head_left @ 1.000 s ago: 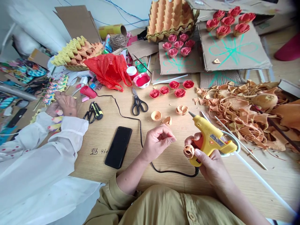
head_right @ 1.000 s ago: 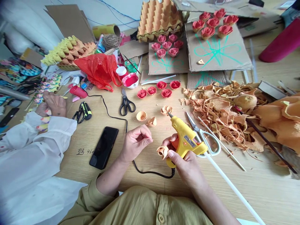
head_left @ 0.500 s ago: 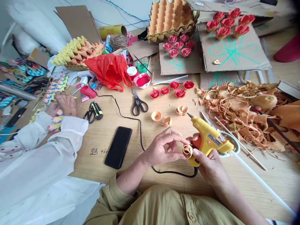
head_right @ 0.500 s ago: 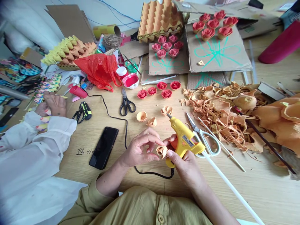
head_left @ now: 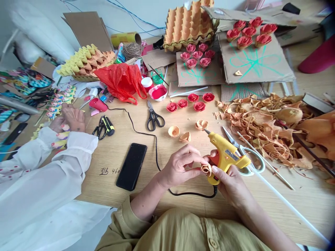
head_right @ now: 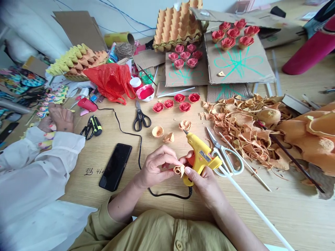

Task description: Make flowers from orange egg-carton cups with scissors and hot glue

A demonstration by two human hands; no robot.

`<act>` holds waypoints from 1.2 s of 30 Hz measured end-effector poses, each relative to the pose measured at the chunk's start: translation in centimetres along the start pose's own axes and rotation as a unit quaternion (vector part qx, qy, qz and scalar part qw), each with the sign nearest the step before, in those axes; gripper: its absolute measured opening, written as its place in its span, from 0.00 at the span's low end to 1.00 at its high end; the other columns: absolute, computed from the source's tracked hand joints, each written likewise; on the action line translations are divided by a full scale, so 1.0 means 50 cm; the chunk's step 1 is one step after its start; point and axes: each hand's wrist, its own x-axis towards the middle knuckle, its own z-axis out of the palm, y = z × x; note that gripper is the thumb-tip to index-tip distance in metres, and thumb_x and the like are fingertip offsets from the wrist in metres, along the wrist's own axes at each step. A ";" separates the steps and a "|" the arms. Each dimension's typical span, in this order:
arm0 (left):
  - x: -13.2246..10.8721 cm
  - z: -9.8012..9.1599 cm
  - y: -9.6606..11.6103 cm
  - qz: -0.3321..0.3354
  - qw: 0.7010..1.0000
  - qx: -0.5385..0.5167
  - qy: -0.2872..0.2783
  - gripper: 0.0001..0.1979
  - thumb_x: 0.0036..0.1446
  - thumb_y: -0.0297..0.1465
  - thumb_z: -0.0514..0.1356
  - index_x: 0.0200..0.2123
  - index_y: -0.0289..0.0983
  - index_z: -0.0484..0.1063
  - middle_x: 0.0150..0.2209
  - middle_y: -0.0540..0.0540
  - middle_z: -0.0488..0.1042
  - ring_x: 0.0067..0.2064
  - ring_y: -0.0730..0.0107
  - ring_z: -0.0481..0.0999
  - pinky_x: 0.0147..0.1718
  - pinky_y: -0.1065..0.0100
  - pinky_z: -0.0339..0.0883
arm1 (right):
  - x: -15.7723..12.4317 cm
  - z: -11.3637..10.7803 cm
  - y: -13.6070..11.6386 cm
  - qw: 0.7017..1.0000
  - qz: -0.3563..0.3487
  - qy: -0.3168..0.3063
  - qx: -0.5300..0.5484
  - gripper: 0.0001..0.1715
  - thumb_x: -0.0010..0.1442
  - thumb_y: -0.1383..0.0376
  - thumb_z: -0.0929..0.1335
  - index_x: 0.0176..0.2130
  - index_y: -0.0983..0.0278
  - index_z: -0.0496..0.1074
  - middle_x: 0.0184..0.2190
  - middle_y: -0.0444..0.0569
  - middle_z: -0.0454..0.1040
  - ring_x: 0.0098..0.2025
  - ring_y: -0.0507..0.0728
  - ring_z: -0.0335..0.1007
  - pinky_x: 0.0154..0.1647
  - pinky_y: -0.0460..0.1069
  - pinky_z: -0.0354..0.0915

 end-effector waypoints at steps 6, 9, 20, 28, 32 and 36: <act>-0.001 -0.005 0.001 0.007 0.999 0.036 -0.032 0.09 0.62 0.30 0.65 0.46 0.40 0.77 0.41 0.44 0.75 0.40 0.69 0.76 0.38 0.69 0.73 | 0.002 0.001 0.005 1.000 -0.015 0.007 0.014 0.25 0.55 0.56 0.78 0.49 0.55 0.70 0.37 0.44 0.78 0.36 0.54 0.73 0.39 0.47 0.69; -0.003 -0.004 0.001 0.008 0.999 0.043 -0.030 0.10 0.62 0.30 0.65 0.47 0.40 0.77 0.42 0.43 0.75 0.42 0.68 0.76 0.39 0.68 0.74 | 0.003 0.002 0.004 1.000 -0.022 0.011 -0.001 0.25 0.55 0.54 0.77 0.48 0.55 0.70 0.39 0.46 0.79 0.37 0.56 0.75 0.39 0.48 0.69; -0.003 0.014 0.007 -0.001 1.000 0.017 0.008 0.17 0.55 0.36 0.71 0.46 0.38 0.76 0.40 0.44 0.75 0.31 0.75 0.68 0.30 0.72 0.70 | 0.001 0.003 0.006 0.999 -0.021 0.024 0.019 0.21 0.56 0.56 0.77 0.45 0.56 0.70 0.38 0.45 0.78 0.38 0.57 0.75 0.39 0.50 0.70; -0.003 0.022 0.011 0.041 0.997 0.065 0.019 0.13 0.59 0.35 0.68 0.46 0.39 0.74 0.41 0.42 0.78 0.41 0.65 0.78 0.39 0.67 0.76 | -0.001 0.006 0.005 0.999 -0.021 0.038 -0.012 0.24 0.54 0.54 0.78 0.48 0.56 0.71 0.36 0.47 0.79 0.34 0.56 0.73 0.34 0.49 0.69; -0.003 0.023 0.009 0.056 0.996 0.065 0.022 0.12 0.61 0.38 0.65 0.44 0.38 0.74 0.42 0.41 0.78 0.43 0.64 0.79 0.45 0.64 0.77 | -0.005 0.007 0.010 1.000 -0.010 0.023 -0.011 0.27 0.54 0.52 0.77 0.50 0.56 0.70 0.35 0.47 0.78 0.36 0.59 0.75 0.36 0.51 0.70; -0.007 0.024 0.008 0.050 0.997 0.050 0.016 0.14 0.62 0.40 0.64 0.47 0.38 0.75 0.46 0.39 0.77 0.47 0.62 0.80 0.47 0.62 0.77 | -0.009 0.001 0.013 0.999 -0.008 0.039 -0.015 0.29 0.52 0.52 0.78 0.49 0.56 0.70 0.35 0.45 0.78 0.35 0.58 0.73 0.36 0.50 0.70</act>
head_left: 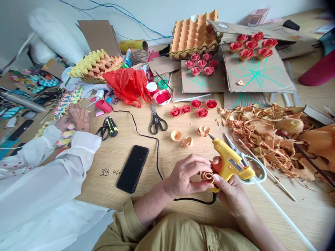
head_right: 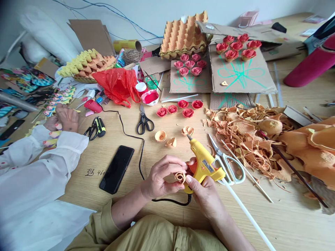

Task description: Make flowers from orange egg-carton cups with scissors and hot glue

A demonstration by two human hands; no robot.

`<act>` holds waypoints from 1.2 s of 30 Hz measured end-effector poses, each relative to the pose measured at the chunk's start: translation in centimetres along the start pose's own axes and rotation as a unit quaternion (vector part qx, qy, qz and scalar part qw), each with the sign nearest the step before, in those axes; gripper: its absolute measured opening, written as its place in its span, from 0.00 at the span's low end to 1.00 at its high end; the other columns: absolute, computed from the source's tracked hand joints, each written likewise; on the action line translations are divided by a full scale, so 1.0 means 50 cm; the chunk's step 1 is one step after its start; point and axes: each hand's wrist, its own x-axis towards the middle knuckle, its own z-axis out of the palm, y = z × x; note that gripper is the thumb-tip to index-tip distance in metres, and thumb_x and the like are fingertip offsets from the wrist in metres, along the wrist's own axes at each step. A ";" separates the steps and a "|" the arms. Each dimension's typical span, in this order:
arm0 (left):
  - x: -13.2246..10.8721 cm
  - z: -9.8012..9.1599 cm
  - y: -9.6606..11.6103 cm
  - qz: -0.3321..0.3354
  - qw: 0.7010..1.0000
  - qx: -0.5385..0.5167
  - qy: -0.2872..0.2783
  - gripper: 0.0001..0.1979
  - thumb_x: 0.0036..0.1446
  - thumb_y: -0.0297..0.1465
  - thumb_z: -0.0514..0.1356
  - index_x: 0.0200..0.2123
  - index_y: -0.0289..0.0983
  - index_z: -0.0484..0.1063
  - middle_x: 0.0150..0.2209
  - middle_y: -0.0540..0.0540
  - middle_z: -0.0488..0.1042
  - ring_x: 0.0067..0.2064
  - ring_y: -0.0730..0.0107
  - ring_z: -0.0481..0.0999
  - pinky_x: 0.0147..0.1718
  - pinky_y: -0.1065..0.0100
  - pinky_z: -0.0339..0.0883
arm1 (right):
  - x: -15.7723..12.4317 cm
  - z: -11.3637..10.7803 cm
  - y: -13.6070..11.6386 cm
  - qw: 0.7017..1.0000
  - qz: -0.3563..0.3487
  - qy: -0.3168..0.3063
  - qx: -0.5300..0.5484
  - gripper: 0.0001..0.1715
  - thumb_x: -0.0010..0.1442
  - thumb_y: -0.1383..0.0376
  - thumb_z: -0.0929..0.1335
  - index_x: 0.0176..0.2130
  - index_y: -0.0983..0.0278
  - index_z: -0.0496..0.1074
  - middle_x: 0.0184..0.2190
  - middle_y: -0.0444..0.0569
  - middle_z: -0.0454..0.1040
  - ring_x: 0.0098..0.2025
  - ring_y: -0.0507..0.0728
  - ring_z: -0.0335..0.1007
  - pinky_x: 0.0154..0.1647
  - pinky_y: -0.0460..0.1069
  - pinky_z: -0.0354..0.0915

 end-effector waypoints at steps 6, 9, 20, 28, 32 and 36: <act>-0.004 0.004 0.000 -0.032 0.999 -0.028 0.015 0.26 0.60 0.48 0.64 0.55 0.38 0.72 0.48 0.38 0.75 0.44 0.62 0.77 0.38 0.65 0.75 | 0.002 -0.012 0.003 0.999 -0.032 0.004 -0.002 0.23 0.55 0.56 0.78 0.47 0.54 0.69 0.40 0.45 0.77 0.41 0.57 0.72 0.43 0.50 0.69; -0.005 0.004 -0.001 -0.092 0.987 -0.120 0.050 0.26 0.59 0.51 0.63 0.51 0.38 0.71 0.48 0.39 0.73 0.32 0.73 0.71 0.25 0.72 0.64 | 0.004 -0.006 -0.005 0.998 -0.046 -0.033 0.018 0.17 0.60 0.58 0.75 0.46 0.54 0.68 0.40 0.44 0.75 0.39 0.55 0.71 0.42 0.49 0.67; 0.009 -0.001 -0.003 -0.263 0.917 -0.251 0.167 0.19 0.57 0.39 0.68 0.26 0.37 0.62 0.31 0.49 0.72 0.33 0.74 0.69 0.34 0.70 0.66 | 0.004 0.003 -0.014 0.998 -0.037 -0.041 0.018 0.17 0.58 0.58 0.76 0.44 0.55 0.69 0.38 0.45 0.74 0.36 0.54 0.69 0.37 0.47 0.65; 0.003 0.006 -0.013 -0.305 0.885 -0.300 0.185 0.19 0.44 0.36 0.77 0.23 0.34 0.70 0.25 0.49 0.77 0.26 0.77 0.73 0.27 0.73 0.67 | 0.002 0.000 -0.015 0.998 -0.029 -0.045 0.045 0.16 0.59 0.60 0.76 0.44 0.56 0.69 0.38 0.45 0.74 0.36 0.53 0.70 0.37 0.46 0.65; 0.006 0.008 -0.011 -0.315 0.869 -0.346 0.162 0.19 0.47 0.37 0.75 0.25 0.34 0.69 0.25 0.48 0.80 0.24 0.77 0.74 0.25 0.73 0.69 | 0.003 0.004 -0.020 0.998 -0.025 -0.032 0.048 0.18 0.57 0.59 0.77 0.43 0.56 0.68 0.37 0.45 0.74 0.36 0.54 0.69 0.36 0.47 0.65; 0.007 0.006 -0.011 -0.317 0.860 -0.370 0.151 0.19 0.49 0.38 0.75 0.26 0.33 0.69 0.26 0.45 0.82 0.23 0.74 0.77 0.24 0.73 0.71 | 0.003 0.007 -0.023 0.998 -0.031 -0.022 0.047 0.19 0.56 0.58 0.77 0.43 0.55 0.69 0.37 0.45 0.74 0.36 0.54 0.69 0.36 0.47 0.65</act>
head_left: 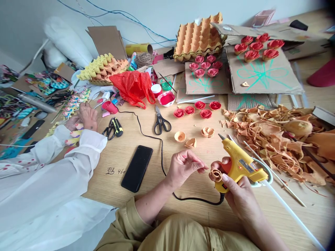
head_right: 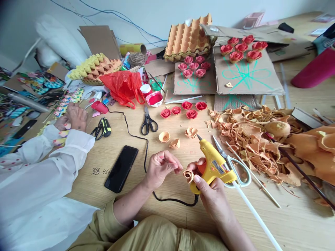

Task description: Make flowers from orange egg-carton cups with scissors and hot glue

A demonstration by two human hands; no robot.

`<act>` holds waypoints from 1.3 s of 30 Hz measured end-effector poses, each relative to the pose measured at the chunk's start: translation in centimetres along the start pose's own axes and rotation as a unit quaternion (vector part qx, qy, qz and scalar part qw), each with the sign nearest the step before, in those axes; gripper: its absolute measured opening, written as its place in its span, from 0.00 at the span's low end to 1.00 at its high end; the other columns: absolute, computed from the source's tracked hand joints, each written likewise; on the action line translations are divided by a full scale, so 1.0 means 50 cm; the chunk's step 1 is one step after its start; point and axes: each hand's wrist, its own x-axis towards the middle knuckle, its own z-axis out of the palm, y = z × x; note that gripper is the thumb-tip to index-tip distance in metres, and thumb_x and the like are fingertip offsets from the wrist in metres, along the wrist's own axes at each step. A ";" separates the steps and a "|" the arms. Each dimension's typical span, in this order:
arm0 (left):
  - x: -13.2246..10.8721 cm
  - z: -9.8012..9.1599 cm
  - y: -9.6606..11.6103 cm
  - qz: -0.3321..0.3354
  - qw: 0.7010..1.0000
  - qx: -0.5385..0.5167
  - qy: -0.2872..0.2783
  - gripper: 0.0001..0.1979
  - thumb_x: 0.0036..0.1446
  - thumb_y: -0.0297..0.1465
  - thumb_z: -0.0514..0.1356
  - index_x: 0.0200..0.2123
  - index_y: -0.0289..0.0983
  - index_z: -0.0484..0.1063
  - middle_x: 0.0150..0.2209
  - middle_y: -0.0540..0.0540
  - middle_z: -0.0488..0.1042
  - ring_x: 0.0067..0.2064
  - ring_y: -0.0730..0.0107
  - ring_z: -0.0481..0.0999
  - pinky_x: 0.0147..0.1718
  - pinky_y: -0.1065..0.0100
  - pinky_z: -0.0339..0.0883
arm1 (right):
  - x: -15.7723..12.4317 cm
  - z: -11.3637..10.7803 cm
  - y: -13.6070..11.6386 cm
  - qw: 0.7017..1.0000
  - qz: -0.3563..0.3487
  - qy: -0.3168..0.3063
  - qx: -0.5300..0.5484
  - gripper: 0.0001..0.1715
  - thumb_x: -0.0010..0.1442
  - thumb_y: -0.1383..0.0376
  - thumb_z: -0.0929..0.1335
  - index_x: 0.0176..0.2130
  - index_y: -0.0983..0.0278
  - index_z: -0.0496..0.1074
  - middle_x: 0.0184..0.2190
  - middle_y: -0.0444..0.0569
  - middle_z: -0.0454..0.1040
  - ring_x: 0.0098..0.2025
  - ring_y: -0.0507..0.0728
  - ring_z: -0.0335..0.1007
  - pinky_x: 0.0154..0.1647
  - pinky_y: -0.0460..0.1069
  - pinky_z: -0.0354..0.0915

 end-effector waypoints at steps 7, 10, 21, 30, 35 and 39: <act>0.001 -0.001 0.005 -0.015 0.999 0.002 -0.030 0.16 0.57 0.38 0.70 0.29 0.32 0.71 0.31 0.41 0.84 0.30 0.68 0.83 0.26 0.73 0.72 | 0.002 -0.002 0.005 1.000 -0.015 -0.014 0.000 0.17 0.58 0.58 0.76 0.43 0.56 0.69 0.37 0.45 0.74 0.36 0.53 0.70 0.38 0.47 0.67; 0.002 -0.002 0.003 -0.025 0.999 0.020 -0.040 0.17 0.60 0.42 0.66 0.33 0.32 0.72 0.33 0.40 0.83 0.30 0.67 0.82 0.26 0.72 0.71 | 0.003 -0.002 0.005 1.000 -0.015 -0.003 0.008 0.20 0.56 0.58 0.78 0.44 0.55 0.69 0.38 0.45 0.74 0.36 0.53 0.71 0.37 0.47 0.68; -0.001 -0.019 0.009 0.091 0.974 0.187 -0.086 0.28 0.54 0.52 0.67 0.48 0.36 0.73 0.40 0.44 0.71 0.33 0.75 0.67 0.29 0.73 0.63 | 0.001 -0.020 0.015 0.998 -0.039 -0.041 -0.037 0.14 0.62 0.60 0.74 0.45 0.55 0.69 0.39 0.44 0.75 0.38 0.53 0.71 0.39 0.47 0.67; -0.004 -0.009 0.008 0.234 0.915 0.280 -0.170 0.18 0.54 0.42 0.71 0.44 0.39 0.78 0.39 0.45 0.71 0.34 0.74 0.68 0.29 0.74 0.66 | 0.000 -0.041 0.032 0.992 -0.057 -0.029 -0.110 0.16 0.61 0.60 0.75 0.46 0.55 0.68 0.43 0.48 0.76 0.43 0.59 0.74 0.42 0.51 0.71; -0.009 -0.014 0.003 0.245 0.905 0.304 -0.167 0.17 0.53 0.40 0.72 0.43 0.38 0.77 0.40 0.45 0.71 0.37 0.72 0.70 0.32 0.72 0.70 | -0.001 -0.030 0.024 0.993 -0.046 -0.045 -0.102 0.17 0.62 0.60 0.74 0.47 0.55 0.65 0.44 0.48 0.75 0.43 0.59 0.74 0.42 0.52 0.72; -0.013 -0.013 0.002 0.250 0.898 0.322 -0.165 0.17 0.53 0.38 0.72 0.43 0.38 0.76 0.41 0.45 0.72 0.38 0.71 0.72 0.33 0.72 0.71 | -0.003 -0.030 0.027 0.994 -0.033 -0.058 -0.086 0.18 0.63 0.59 0.73 0.47 0.55 0.64 0.46 0.49 0.75 0.44 0.59 0.75 0.42 0.53 0.72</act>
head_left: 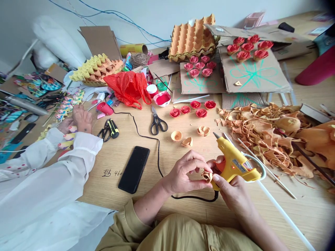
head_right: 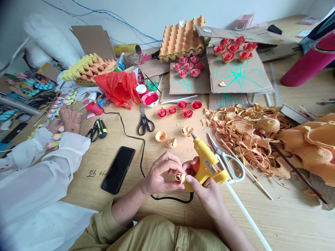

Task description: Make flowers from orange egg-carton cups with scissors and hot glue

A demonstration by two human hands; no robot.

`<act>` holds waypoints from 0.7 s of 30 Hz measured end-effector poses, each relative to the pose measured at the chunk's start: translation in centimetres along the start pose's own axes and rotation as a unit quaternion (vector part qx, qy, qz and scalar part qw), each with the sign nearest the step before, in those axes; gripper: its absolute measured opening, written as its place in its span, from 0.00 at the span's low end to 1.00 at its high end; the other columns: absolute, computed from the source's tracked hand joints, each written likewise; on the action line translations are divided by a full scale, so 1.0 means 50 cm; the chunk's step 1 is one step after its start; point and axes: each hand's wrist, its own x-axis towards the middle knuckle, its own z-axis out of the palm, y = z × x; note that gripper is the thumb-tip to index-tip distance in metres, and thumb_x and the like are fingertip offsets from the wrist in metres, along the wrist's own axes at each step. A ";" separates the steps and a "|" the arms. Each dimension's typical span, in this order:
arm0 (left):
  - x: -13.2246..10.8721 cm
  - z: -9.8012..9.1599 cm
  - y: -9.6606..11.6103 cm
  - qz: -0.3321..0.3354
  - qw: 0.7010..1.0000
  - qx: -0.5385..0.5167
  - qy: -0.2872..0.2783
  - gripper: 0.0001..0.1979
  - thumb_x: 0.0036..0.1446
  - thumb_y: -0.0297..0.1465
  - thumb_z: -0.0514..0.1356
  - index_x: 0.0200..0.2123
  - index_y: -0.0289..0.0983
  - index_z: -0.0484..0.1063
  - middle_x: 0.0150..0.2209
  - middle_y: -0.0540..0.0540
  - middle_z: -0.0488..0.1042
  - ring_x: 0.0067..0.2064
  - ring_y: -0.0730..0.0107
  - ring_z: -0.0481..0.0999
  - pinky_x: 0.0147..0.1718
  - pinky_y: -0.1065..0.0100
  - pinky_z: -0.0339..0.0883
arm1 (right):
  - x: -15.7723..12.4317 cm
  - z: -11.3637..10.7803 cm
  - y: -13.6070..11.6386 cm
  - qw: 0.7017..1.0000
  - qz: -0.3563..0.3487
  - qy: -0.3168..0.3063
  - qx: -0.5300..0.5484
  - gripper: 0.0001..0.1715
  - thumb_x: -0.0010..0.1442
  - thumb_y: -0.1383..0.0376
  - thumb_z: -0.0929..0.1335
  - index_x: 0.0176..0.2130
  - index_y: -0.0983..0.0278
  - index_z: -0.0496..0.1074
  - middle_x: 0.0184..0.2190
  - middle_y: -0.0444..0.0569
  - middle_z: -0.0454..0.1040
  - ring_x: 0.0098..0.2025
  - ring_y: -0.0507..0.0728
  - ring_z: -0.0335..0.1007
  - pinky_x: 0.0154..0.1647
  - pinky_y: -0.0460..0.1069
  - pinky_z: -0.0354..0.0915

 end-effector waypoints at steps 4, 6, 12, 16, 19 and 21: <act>0.004 0.003 0.006 0.022 1.000 0.017 0.011 0.15 0.54 0.35 0.72 0.43 0.38 0.76 0.40 0.46 0.72 0.37 0.73 0.73 0.32 0.74 0.72 | -0.001 -0.002 0.004 1.000 0.014 -0.005 0.023 0.19 0.63 0.59 0.73 0.49 0.55 0.64 0.46 0.49 0.76 0.44 0.60 0.75 0.43 0.54 0.72; 0.007 0.006 0.007 0.026 0.999 0.027 0.023 0.14 0.55 0.35 0.71 0.42 0.37 0.76 0.39 0.46 0.72 0.37 0.72 0.73 0.33 0.73 0.72 | 0.001 -0.001 0.005 0.999 0.019 0.000 0.028 0.19 0.62 0.59 0.74 0.49 0.55 0.65 0.45 0.49 0.77 0.44 0.59 0.76 0.42 0.53 0.72; 0.009 0.013 0.006 0.006 0.998 0.044 0.040 0.13 0.56 0.36 0.70 0.41 0.37 0.76 0.37 0.46 0.72 0.33 0.74 0.71 0.30 0.73 0.71 | 0.010 0.017 -0.003 0.998 0.030 0.034 0.043 0.23 0.58 0.55 0.76 0.47 0.56 0.66 0.40 0.48 0.78 0.41 0.59 0.77 0.40 0.51 0.72; 0.004 0.014 0.010 -0.003 0.997 0.048 0.052 0.14 0.56 0.36 0.70 0.43 0.37 0.76 0.39 0.45 0.73 0.32 0.75 0.69 0.30 0.72 0.70 | 0.010 0.021 -0.008 0.999 0.018 0.046 0.019 0.21 0.59 0.54 0.75 0.47 0.56 0.67 0.41 0.49 0.78 0.42 0.60 0.77 0.41 0.53 0.72; -0.001 0.016 0.011 -0.007 0.997 0.051 0.060 0.13 0.57 0.34 0.70 0.44 0.37 0.75 0.39 0.44 0.73 0.32 0.74 0.69 0.29 0.71 0.70 | 0.006 0.015 -0.010 0.997 -0.015 0.060 -0.045 0.19 0.60 0.55 0.75 0.46 0.56 0.66 0.42 0.49 0.78 0.44 0.61 0.75 0.43 0.53 0.72; -0.001 0.018 0.011 -0.014 0.997 0.039 0.067 0.13 0.57 0.32 0.69 0.44 0.37 0.75 0.39 0.44 0.73 0.33 0.74 0.70 0.29 0.72 0.69 | 0.005 0.014 -0.012 0.993 -0.039 0.077 -0.079 0.19 0.60 0.57 0.75 0.45 0.55 0.66 0.41 0.48 0.77 0.43 0.60 0.74 0.43 0.53 0.72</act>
